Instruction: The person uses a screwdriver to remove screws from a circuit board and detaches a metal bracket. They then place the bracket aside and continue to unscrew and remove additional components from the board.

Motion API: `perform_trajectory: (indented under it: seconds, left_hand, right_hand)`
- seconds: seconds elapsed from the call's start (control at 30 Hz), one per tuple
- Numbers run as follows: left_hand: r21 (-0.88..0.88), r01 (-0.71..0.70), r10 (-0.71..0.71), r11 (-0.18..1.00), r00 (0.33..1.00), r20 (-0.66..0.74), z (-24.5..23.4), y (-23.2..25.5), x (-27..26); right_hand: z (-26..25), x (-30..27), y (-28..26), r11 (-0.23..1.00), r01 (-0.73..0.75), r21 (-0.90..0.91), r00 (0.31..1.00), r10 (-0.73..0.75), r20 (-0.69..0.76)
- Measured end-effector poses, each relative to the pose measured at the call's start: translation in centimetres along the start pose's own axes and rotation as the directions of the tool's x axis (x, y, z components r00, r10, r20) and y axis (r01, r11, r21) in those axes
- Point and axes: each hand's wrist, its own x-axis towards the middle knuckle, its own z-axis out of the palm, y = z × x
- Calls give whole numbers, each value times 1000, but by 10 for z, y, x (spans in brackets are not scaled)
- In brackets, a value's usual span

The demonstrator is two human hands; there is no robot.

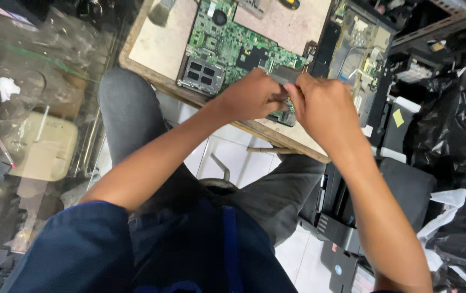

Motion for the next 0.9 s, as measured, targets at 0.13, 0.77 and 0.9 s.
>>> perform_trajectory:
  seconds: [0.13, 0.77, 0.9]
  left_hand:
    - [-14, -31, 30, 999, 995, -94, -2, 8, -14]
    - [40, -82, 91, 996, 952, -291, 10, 25, -28]
    - [177, -36, 116, 984, 876, -469, 29, 35, -38]
  right_hand:
    - [-25, 3, -12, 998, -52, -17, 997, 53, 55]
    - [12, 6, 6, 925, -150, -349, 980, 185, 68]
    - [-12, 5, -4, 959, -196, -207, 938, 244, 244]
